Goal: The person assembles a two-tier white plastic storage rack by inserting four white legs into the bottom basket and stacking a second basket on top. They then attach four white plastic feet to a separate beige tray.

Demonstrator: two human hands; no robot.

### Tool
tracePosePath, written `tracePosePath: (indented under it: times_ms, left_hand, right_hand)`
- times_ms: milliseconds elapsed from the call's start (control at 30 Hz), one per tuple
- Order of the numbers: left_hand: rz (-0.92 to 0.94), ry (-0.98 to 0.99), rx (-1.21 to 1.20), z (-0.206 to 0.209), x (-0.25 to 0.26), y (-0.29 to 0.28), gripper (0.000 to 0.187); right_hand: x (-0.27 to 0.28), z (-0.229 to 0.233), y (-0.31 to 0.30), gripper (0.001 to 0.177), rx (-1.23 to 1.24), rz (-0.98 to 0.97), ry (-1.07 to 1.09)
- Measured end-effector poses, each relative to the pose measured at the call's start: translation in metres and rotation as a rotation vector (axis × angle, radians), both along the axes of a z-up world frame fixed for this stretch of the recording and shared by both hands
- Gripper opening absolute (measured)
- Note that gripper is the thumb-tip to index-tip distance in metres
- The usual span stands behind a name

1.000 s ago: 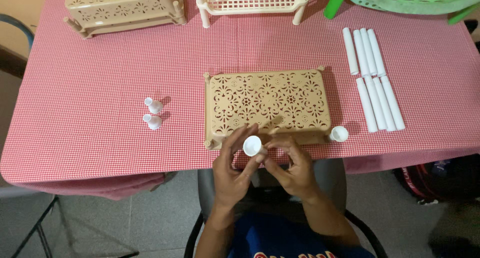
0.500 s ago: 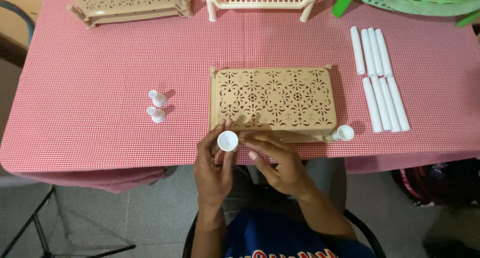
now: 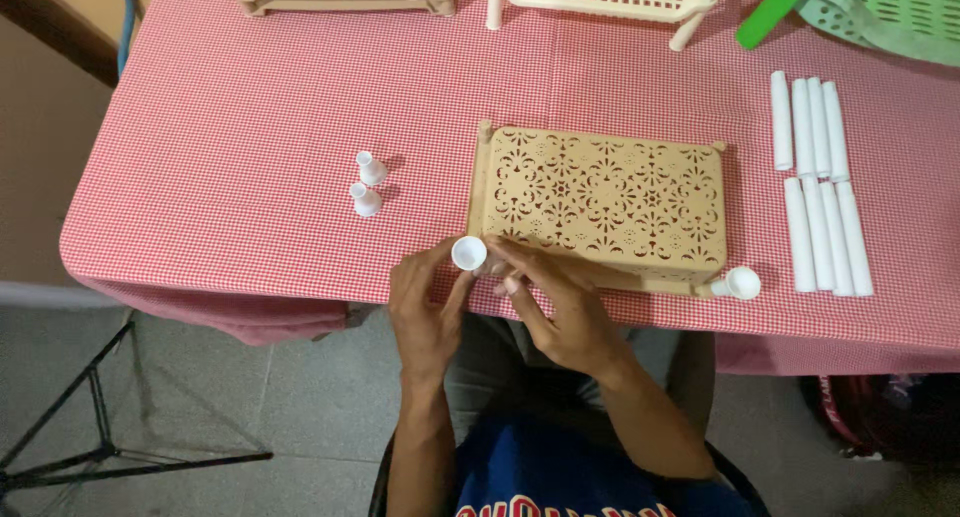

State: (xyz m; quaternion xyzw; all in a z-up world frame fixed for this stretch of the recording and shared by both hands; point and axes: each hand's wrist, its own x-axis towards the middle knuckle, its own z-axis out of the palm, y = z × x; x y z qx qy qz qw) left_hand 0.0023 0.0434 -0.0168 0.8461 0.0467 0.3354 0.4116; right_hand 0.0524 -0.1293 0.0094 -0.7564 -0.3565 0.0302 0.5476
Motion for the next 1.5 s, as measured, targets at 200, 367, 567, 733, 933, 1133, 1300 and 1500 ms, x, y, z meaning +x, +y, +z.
tracePosePath:
  times_ms: [200,367,567,733,933,1133,1300,1500]
  left_hand:
    - [0.0,-0.015,-0.009,-0.002,0.001,0.001,0.037]
    - [0.008,0.025,0.013,-0.001,0.0,0.001,0.037]
    - [-0.005,0.036,0.08,-0.004,-0.001,0.003,0.039]
    - [-0.01,0.027,0.126,-0.01,-0.002,0.003,0.04]
    - [0.003,0.065,0.141,-0.008,-0.001,0.0,0.046]
    - [0.069,-0.04,0.075,0.006,-0.012,-0.004,0.053]
    - [0.056,-0.025,0.052,0.013,-0.025,-0.009,0.031]
    - [-0.184,-0.013,0.018,0.02,-0.023,-0.044,0.015]
  right_hand:
    - [0.004,0.004,0.008,0.047,-0.131,-0.084,-0.453]
    - [0.0,-0.001,0.012,0.05,-0.189,-0.15,-0.409]
    - [-0.002,-0.008,0.01,0.062,-0.371,-0.13,-0.551]
    - [-0.003,-0.01,0.011,0.067,-0.392,-0.1,-0.534]
    - [-0.006,-0.021,-0.011,0.057,-0.35,-0.16,-0.551]
    - [-0.002,-0.032,-0.085,0.034,-0.167,-0.422,-0.611]
    - [0.0,-0.022,-0.142,0.028,-0.234,-0.819,-0.66]
    - [-0.006,-0.023,-0.157,0.03,-0.237,-0.831,-0.366]
